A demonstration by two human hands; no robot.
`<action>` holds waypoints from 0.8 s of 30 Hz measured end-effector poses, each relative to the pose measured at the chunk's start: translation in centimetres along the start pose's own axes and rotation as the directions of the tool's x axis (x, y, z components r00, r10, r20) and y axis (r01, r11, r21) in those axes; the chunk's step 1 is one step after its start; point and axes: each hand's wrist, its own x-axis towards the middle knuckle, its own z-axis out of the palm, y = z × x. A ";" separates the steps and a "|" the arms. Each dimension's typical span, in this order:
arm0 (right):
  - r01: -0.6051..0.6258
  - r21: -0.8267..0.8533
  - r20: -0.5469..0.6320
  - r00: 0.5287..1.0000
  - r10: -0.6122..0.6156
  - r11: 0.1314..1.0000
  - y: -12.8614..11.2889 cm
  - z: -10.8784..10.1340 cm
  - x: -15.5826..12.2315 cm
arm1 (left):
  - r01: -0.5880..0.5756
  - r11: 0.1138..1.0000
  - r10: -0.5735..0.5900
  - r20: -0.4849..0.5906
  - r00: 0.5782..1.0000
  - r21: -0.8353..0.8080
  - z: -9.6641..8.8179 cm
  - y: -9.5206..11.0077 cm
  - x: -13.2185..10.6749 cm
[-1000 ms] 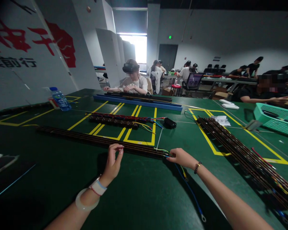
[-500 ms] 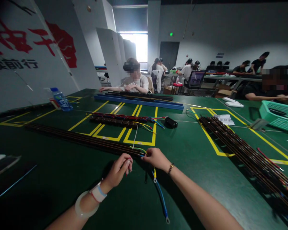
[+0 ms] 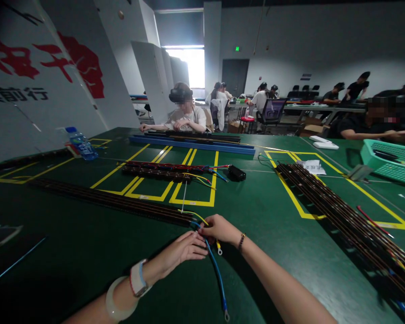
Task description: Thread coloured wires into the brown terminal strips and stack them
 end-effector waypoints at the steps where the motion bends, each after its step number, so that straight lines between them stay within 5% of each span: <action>1: 0.015 -0.088 -0.027 0.999 -0.017 0.996 -0.3 0.0 -0.2 | 0.008 0.999 -0.009 -0.007 1.000 -0.042 0.3 0.0 0.1; 4: 0.037 -0.485 -0.160 0.979 -0.130 0.874 -1.5 0.3 -0.9 | 0.020 0.989 -0.017 0.017 1.000 -0.149 0.9 0.3 0.5; 7: 0.040 -0.812 -0.148 0.951 -0.272 0.582 -2.3 1.4 -1.2 | -0.035 0.960 0.028 -0.031 0.999 -0.277 1.5 0.4 1.4; 10: 0.037 -0.955 -0.073 0.932 -0.355 0.294 -2.0 3.1 -1.2 | -0.125 0.921 0.065 -0.170 0.983 -0.370 1.9 0.0 2.5; 12: 0.015 -0.980 -0.064 0.918 -0.391 0.197 -1.6 4.0 -1.2 | -0.153 0.910 0.064 -0.232 0.971 -0.386 2.0 -0.3 3.0; 16: 0.001 -0.983 -0.075 0.909 -0.410 0.182 -2.0 3.9 -2.0 | -0.173 0.926 0.082 -0.270 0.959 -0.336 1.8 -0.7 3.6; 24: -0.047 -0.875 -0.191 0.949 -0.253 0.482 -6.3 1.4 -4.5 | -0.167 0.938 0.097 -0.234 0.967 -0.305 1.3 -0.8 3.6</action>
